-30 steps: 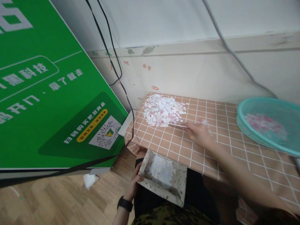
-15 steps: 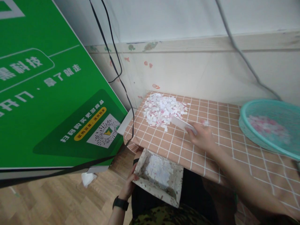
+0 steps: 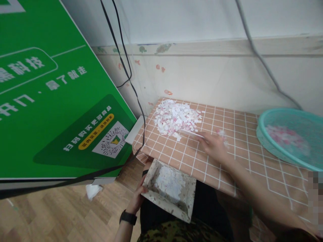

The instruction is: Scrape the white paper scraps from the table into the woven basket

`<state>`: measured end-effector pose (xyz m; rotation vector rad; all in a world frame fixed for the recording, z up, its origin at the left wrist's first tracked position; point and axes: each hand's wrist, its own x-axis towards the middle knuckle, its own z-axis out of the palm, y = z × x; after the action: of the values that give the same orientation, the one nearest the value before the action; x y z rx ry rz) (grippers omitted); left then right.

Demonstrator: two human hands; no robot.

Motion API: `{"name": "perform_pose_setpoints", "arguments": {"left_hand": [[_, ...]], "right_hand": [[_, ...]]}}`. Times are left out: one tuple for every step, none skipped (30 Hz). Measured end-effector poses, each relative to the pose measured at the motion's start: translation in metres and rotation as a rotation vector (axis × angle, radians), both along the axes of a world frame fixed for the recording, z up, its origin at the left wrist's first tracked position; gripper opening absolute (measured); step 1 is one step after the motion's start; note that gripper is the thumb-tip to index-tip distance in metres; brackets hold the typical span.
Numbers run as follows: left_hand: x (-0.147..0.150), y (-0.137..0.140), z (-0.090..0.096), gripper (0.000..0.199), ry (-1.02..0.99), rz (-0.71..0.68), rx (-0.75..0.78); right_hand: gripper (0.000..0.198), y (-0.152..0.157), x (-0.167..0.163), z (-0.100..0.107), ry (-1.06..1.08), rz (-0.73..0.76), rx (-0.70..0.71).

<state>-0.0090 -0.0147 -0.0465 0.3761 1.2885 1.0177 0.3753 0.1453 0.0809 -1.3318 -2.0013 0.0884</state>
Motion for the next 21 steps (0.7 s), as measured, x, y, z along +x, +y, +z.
{"name": "perform_pose_setpoints", "arguments": {"left_hand": [[0.0, 0.0, 0.0, 0.072, -0.007, -0.003, 0.003], [0.001, 0.0, 0.001, 0.072, -0.015, -0.005, 0.006], [0.001, 0.001, 0.002, 0.071, -0.025, -0.007, 0.011], [0.002, 0.001, 0.004, 0.07, -0.035, -0.008, 0.016], [0.003, 0.001, 0.005, 0.07, -0.041, -0.009, 0.02], [0.004, 0.001, 0.007, 0.069, -0.041, -0.008, 0.025], [0.005, 0.001, 0.009, 0.069, -0.037, -0.008, 0.029], [0.006, 0.001, 0.01, 0.069, -0.032, -0.01, 0.033], [0.007, 0.001, 0.012, 0.07, -0.029, -0.015, 0.034], [0.008, 0.001, 0.013, 0.07, -0.024, -0.018, 0.034], [0.009, 0.002, 0.015, 0.07, -0.019, -0.019, 0.034], [0.01, 0.002, 0.017, 0.07, -0.015, -0.02, 0.033], [0.01, 0.002, 0.019, 0.07, -0.012, -0.019, 0.03], [0.011, 0.003, 0.02, 0.07, -0.012, -0.02, 0.027], [0.012, 0.003, 0.022, 0.07, -0.013, -0.023, 0.024], [0.012, 0.003, 0.023, 0.07, -0.015, -0.026, 0.022], [0.012, 0.004, 0.024, 0.069, -0.016, -0.028, 0.021], [0.013, 0.004, 0.024, 0.069, -0.015, -0.02, 0.021], [0.013, 0.004, 0.025, 0.068, -0.014, -0.009, 0.02], [0.013, 0.004, 0.025, 0.068, -0.013, 0.003, 0.017], [0.013, 0.004, 0.025, 0.069, -0.011, 0.015, 0.014]], "right_hand": [[0.022, -0.002, 0.0, 0.003, -0.001, -0.008, 0.024], [0.021, -0.003, 0.0, 0.005, -0.007, -0.005, 0.042], [0.02, -0.004, 0.0, 0.006, -0.017, 0.007, 0.052], [0.019, -0.005, 0.001, 0.006, -0.031, 0.022, 0.058], [0.019, -0.005, 0.002, 0.005, -0.051, 0.034, 0.06], [0.019, -0.005, 0.003, 0.005, -0.072, 0.038, 0.06], [0.019, -0.004, 0.004, 0.004, -0.088, 0.034, 0.066], [0.019, -0.003, 0.005, 0.003, -0.095, 0.023, 0.075], [0.019, -0.003, 0.006, 0.002, -0.094, 0.009, 0.086], [0.018, -0.002, 0.007, 0.001, -0.085, 0.001, 0.096], [0.018, -0.002, 0.008, 0.001, -0.075, 0.001, 0.106], [0.018, -0.002, 0.007, 0.0, -0.066, 0.01, 0.115], [0.018, -0.003, 0.007, 0.0, -0.065, 0.028, 0.118], [0.019, -0.004, 0.006, 0.0, -0.072, 0.051, 0.117], [0.02, -0.005, 0.005, 0.0, -0.086, 0.073, 0.117], [0.022, -0.006, 0.003, 0.0, -0.104, 0.095, 0.116], [0.024, -0.007, 0.002, 0.0, -0.123, 0.111, 0.116], [0.026, -0.008, 0.001, 0.0, -0.14, 0.12, 0.119], [0.027, -0.009, 0.001, 0.001, -0.154, 0.126, 0.129], [0.028, -0.009, 0.001, 0.001, -0.164, 0.124, 0.142], [0.029, -0.009, 0.001, 0.002, -0.171, 0.114, 0.157]]}}
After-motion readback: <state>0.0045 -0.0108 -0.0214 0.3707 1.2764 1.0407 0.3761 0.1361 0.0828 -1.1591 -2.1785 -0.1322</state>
